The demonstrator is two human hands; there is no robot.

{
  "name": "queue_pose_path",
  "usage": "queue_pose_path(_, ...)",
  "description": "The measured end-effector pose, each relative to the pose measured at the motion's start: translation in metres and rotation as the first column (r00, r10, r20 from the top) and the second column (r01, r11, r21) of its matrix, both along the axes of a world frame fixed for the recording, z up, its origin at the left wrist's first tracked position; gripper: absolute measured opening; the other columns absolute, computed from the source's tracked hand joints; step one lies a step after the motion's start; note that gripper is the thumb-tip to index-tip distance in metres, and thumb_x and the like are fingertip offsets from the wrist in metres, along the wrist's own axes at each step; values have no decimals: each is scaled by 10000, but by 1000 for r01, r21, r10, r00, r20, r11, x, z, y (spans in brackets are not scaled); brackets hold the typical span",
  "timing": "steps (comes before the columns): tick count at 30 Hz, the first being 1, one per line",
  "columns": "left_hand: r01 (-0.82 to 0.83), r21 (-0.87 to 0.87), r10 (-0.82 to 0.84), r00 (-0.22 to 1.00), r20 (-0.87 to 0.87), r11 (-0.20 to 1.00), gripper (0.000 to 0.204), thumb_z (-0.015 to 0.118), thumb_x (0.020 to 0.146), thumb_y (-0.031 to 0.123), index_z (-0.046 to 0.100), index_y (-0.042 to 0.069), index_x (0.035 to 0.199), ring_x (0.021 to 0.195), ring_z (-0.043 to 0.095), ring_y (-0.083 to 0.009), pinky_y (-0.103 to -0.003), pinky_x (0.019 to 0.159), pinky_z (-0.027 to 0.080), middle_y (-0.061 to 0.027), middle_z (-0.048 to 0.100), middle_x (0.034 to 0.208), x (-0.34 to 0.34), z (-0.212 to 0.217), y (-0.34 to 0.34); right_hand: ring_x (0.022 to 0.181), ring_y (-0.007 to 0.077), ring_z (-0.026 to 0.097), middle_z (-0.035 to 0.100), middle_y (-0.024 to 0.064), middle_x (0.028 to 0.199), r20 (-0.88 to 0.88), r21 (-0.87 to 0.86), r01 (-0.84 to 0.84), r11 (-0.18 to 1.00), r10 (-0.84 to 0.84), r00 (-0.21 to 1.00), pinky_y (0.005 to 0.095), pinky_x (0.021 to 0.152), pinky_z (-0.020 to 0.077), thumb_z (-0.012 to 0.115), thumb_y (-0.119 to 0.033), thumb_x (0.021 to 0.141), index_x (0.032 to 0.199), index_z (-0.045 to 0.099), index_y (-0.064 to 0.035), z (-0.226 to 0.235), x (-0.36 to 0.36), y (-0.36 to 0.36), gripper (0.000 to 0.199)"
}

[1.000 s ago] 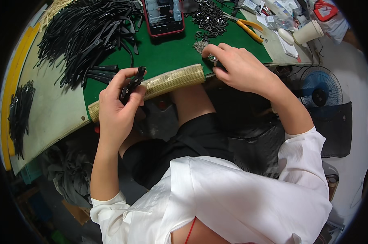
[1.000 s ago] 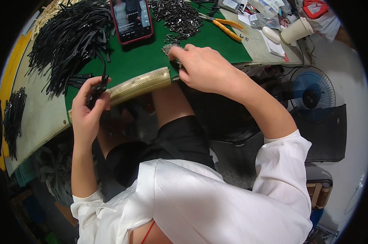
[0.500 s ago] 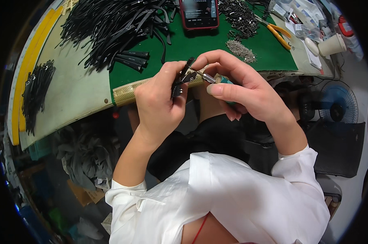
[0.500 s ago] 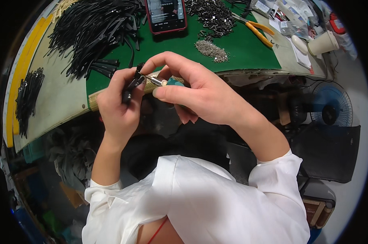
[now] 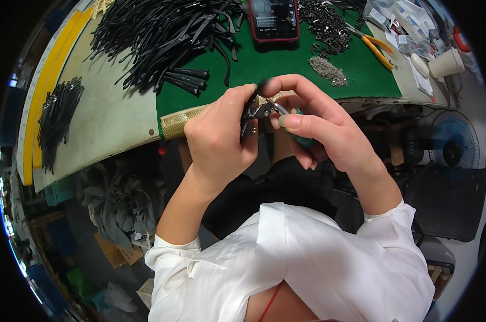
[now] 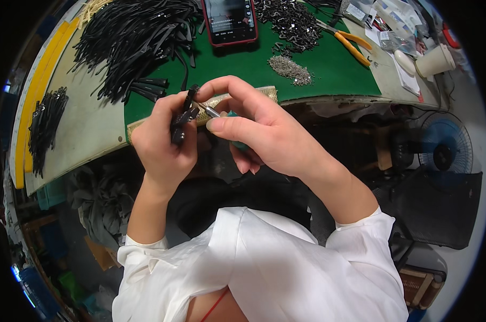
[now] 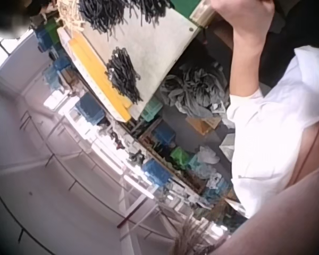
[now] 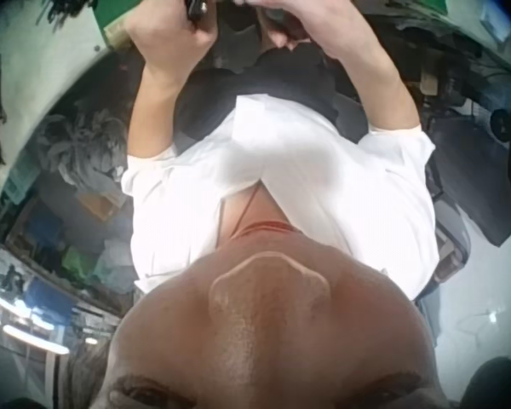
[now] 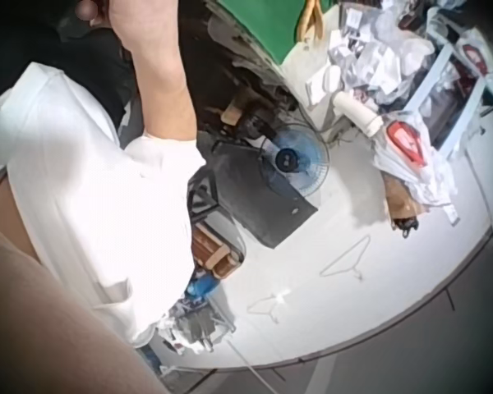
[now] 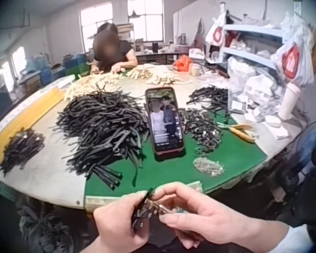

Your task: The person repeatedly picks up black cable-like objects and small metallic components from a green work surface, then joins them together by hand. The assembled units are placed back on the table. The process is repeated continuously throughout the clip.

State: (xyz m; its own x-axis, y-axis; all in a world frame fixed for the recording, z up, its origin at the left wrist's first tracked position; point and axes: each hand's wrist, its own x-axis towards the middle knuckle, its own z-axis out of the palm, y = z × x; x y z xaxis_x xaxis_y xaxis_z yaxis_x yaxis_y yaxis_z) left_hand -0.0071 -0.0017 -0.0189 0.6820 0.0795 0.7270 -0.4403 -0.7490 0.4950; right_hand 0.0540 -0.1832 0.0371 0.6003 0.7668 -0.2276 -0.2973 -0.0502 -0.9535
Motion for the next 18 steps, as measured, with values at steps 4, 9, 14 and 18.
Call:
queue_pose_path(4,-21,110,17,999,39,994,383,698,656,-15,629,1,1031,668,672,-278,-350,548,508,-108,674,841,-2,6,1,492,64,497,600,41,801,31,25,42,999,-43,999,203,437,385,490,-217,1023,1243,452,-66,-7,-2,-1,270)
queue_pose_path(9,-13,224,8,1000,21,975,401,691,619,4,610,24,1011,645,651,-255,-366,519,483,-76,637,773,4,0,6,510,169,546,605,70,746,414,-49,138,989,-106,904,312,485,433,494,-130,1002,1168,419,-5,-17,-4,5,221)
queue_pose_path(14,-56,333,98,989,-109,941,392,684,648,33,593,35,1029,630,636,-265,-374,527,488,-71,620,749,8,1,8,728,347,681,664,171,834,956,-108,373,921,-6,293,415,580,521,653,-106,887,1247,423,-1,-39,-8,16,440)
queue_pose_path(18,-189,331,257,950,-178,925,457,630,711,-23,598,53,1160,708,650,-363,-445,629,497,-159,657,796,11,12,16,692,363,675,666,167,811,949,-202,386,900,84,302,411,583,533,697,-171,864,1293,414,5,-36,-7,16,543)
